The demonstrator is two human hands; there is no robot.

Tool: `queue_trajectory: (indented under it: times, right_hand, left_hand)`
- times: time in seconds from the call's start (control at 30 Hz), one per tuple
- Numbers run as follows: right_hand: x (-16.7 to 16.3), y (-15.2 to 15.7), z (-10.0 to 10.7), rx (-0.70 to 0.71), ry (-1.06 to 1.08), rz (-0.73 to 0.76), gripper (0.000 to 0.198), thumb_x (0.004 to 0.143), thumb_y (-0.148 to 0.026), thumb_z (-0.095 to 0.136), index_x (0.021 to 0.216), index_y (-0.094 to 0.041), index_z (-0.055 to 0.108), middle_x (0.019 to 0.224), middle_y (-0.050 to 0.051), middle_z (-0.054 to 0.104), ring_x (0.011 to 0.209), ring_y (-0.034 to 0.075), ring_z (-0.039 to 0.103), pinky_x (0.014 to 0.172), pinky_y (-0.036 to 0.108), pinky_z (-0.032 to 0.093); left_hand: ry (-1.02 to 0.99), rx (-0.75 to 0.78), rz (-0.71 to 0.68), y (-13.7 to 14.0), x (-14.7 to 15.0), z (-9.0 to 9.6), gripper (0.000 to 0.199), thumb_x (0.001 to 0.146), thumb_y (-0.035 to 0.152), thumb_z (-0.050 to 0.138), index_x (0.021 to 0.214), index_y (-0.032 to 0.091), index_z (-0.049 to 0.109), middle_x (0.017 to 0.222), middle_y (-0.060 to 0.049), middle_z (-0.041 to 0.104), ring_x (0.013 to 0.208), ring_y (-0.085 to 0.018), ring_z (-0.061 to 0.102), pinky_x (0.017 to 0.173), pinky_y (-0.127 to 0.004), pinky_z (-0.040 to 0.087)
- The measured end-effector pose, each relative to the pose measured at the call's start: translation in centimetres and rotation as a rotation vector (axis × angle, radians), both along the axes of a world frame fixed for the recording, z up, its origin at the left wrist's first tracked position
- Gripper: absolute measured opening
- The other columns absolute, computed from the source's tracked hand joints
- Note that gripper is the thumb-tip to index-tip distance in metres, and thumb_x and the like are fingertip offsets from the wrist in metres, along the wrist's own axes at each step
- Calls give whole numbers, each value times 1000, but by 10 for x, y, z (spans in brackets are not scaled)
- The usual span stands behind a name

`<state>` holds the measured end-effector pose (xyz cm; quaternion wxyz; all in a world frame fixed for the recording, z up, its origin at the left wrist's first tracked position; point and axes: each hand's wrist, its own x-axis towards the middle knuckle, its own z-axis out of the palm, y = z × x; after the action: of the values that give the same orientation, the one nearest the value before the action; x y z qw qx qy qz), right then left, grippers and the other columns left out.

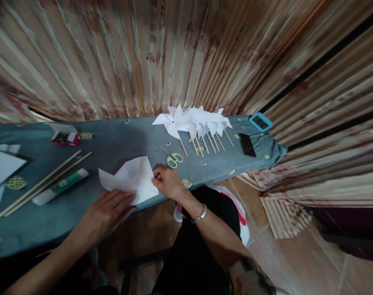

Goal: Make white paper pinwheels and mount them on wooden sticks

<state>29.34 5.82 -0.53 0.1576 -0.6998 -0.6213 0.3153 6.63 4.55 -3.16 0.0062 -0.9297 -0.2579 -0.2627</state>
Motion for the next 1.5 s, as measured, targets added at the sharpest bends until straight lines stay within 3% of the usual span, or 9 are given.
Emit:
queue_trajectory:
  times: [0.2, 0.4, 0.63, 0.8, 0.9, 1.13, 1.3, 1.5]
  right_hand:
    - [-3, 7, -6, 38, 87, -116, 17, 83, -22, 66, 100, -20, 70, 69, -2, 71, 63, 15, 67, 66, 26, 52]
    - [-9, 2, -5, 31, 100, -134, 16, 85, -24, 66, 100, -22, 68, 69, -3, 71, 64, 15, 69, 63, 25, 52]
    - [-14, -14, 5, 8, -109, 45, 20, 89, -26, 62, 107, -18, 67, 78, 2, 76, 73, 18, 71, 69, 27, 48]
    - [-5, -19, 10, 39, -262, 162, 12, 91, -24, 59, 91, -19, 70, 85, 5, 77, 76, 20, 70, 69, 27, 45]
    - [0, -23, 11, 114, -283, 278, 17, 93, -20, 54, 93, -18, 71, 83, 6, 75, 75, 20, 68, 71, 29, 46]
    - [5, -24, 0, 368, -130, 574, 21, 91, -13, 54, 104, -15, 69, 116, 12, 72, 110, 24, 65, 104, 40, 45]
    - [5, -24, -7, 374, -126, 628, 27, 91, -9, 49, 109, -15, 68, 119, 12, 70, 110, 23, 65, 105, 43, 46]
    - [6, -19, -10, 411, -113, 502, 24, 93, -15, 49, 106, -17, 69, 115, 12, 72, 109, 24, 66, 103, 44, 48]
  left_hand:
    - [-14, 24, -22, 5, 2, 2, 14, 94, 14, 52, 97, 18, 64, 92, -8, 72, 83, -24, 66, 74, -35, 52]
    - [28, 77, -19, 9, 0, 0, 16, 95, 15, 49, 95, 18, 65, 92, -8, 72, 84, -23, 65, 76, -34, 51]
    - [164, 5, 21, 6, 0, 4, 15, 94, 13, 51, 88, 17, 65, 90, -7, 70, 80, -21, 63, 74, -33, 50]
    - [223, -92, 52, 1, 2, 4, 10, 93, 13, 56, 88, 16, 65, 90, -7, 68, 81, -21, 61, 73, -33, 49]
    - [245, -130, 50, 0, 2, 5, 7, 92, 13, 59, 90, 14, 65, 90, -8, 68, 82, -23, 61, 74, -35, 49]
    - [264, -157, 46, -2, 2, 4, 6, 90, 11, 61, 90, 13, 67, 88, -7, 68, 83, -24, 61, 75, -36, 49]
    - [277, -160, 26, -3, 2, 5, 5, 89, 11, 63, 92, 12, 67, 89, -7, 69, 84, -24, 62, 76, -37, 50]
    - [276, -155, 23, -4, 1, 9, 2, 88, 11, 65, 87, 13, 66, 85, -6, 67, 81, -25, 62, 75, -37, 50]
